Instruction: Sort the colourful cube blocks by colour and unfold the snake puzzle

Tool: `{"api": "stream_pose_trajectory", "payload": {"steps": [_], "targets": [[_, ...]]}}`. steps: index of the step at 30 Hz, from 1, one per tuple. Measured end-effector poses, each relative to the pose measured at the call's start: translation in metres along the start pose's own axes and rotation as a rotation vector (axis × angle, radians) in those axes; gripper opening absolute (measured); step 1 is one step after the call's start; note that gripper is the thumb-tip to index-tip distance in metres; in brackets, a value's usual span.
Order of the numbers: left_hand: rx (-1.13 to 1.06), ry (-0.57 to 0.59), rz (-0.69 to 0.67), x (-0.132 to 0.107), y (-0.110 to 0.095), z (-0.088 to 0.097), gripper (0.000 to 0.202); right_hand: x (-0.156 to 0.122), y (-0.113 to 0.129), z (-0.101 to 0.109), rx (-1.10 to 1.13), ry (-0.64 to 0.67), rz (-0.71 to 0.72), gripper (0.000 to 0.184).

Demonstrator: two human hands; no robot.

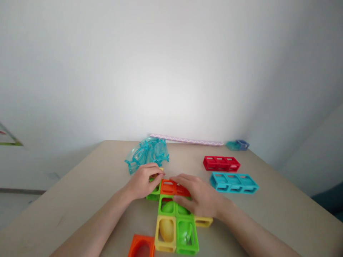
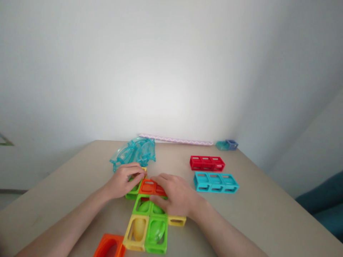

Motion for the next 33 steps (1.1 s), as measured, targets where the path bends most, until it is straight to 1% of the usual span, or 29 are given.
{"api": "stream_pose_trajectory", "payload": {"steps": [2,4,6,8,10,11,12,14,16,17,19,20,22,24,25,26,27,28,29,30,33], "targets": [[0.009,0.017,-0.001,0.0,0.0,-0.001,0.019,-0.001,-0.004,0.003,-0.01,-0.007,-0.011,0.041],[0.036,0.028,-0.002,0.001,0.0,-0.002,0.02,0.0,0.001,0.009,-0.036,-0.041,0.016,0.033],[0.075,0.045,-0.003,0.001,-0.001,-0.004,0.02,0.003,0.016,0.014,-0.054,-0.088,0.085,0.026],[0.102,0.066,-0.004,0.002,-0.002,-0.006,0.02,0.006,0.038,0.014,-0.037,-0.114,0.175,0.027],[0.103,0.08,-0.01,0.002,-0.003,-0.007,0.021,0.007,0.059,0.003,-0.001,-0.092,0.244,0.042],[0.1,0.079,-0.015,0.002,-0.004,-0.007,0.022,0.007,0.067,-0.007,0.008,-0.071,0.277,0.042],[0.101,0.073,-0.019,0.002,-0.004,-0.006,0.023,0.007,0.074,-0.017,-0.008,-0.051,0.306,0.038],[0.113,0.06,-0.022,0.003,-0.005,-0.006,0.022,0.007,0.076,-0.039,-0.079,0.012,0.296,0.034],[0.13,0.054,-0.012,0.003,-0.005,-0.005,0.022,0.008,0.073,-0.054,-0.132,0.059,0.277,0.035],[0.136,0.058,-0.009,0.003,-0.005,-0.005,0.022,0.008,0.072,-0.057,-0.121,0.074,0.274,0.034],[0.141,0.065,-0.006,0.004,-0.006,-0.006,0.023,0.009,0.072,-0.055,-0.026,0.078,0.265,0.028],[0.143,0.066,-0.007,0.004,-0.006,-0.006,0.023,0.009,0.072,-0.05,0.051,0.065,0.259,0.025],[0.135,0.074,-0.013,0.004,-0.007,-0.006,0.024,0.009,0.071,-0.036,0.228,-0.009,0.194,0.024],[0.102,0.078,-0.018,0.003,-0.006,-0.005,0.025,0.008,0.063,-0.018,0.376,-0.144,0.076,0.025],[0.084,0.079,-0.012,0.003,-0.005,-0.005,0.025,0.007,0.056,-0.008,0.411,-0.225,0.013,0.024],[0.072,0.072,0.002,0.002,-0.003,-0.004,0.025,0.005,0.047,0.0,0.409,-0.293,-0.039,0.02],[0.066,0.055,0.02,0.002,-0.001,-0.003,0.025,0.002,0.037,0.008,0.357,-0.346,-0.109,0.019],[0.066,0.033,0.039,0.002,0.002,-0.002,0.026,0.001,0.028,0.013,0.29,-0.358,-0.142,0.021],[0.069,0.01,0.056,0.001,0.005,-0.001,0.027,0.0,0.021,0.016,0.238,-0.334,-0.146,0.023],[0.072,-0.011,0.065,0.001,0.007,0.0,0.029,-0.001,0.014,0.016,0.209,-0.283,-0.158,0.024],[0.079,-0.048,0.075,0.001,0.011,0.001,0.03,-0.002,0.001,0.009,0.182,-0.106,-0.178,0.025]]}}
Point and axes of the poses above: each hand's wrist, its own x-axis towards the middle knuckle, its own z-axis out of the back of the hand, y = z × x, the point moved 5 cm from there along x, towards the middle knuckle, and after that the axes turned 9 degrees about z, right-handed, at the moved point
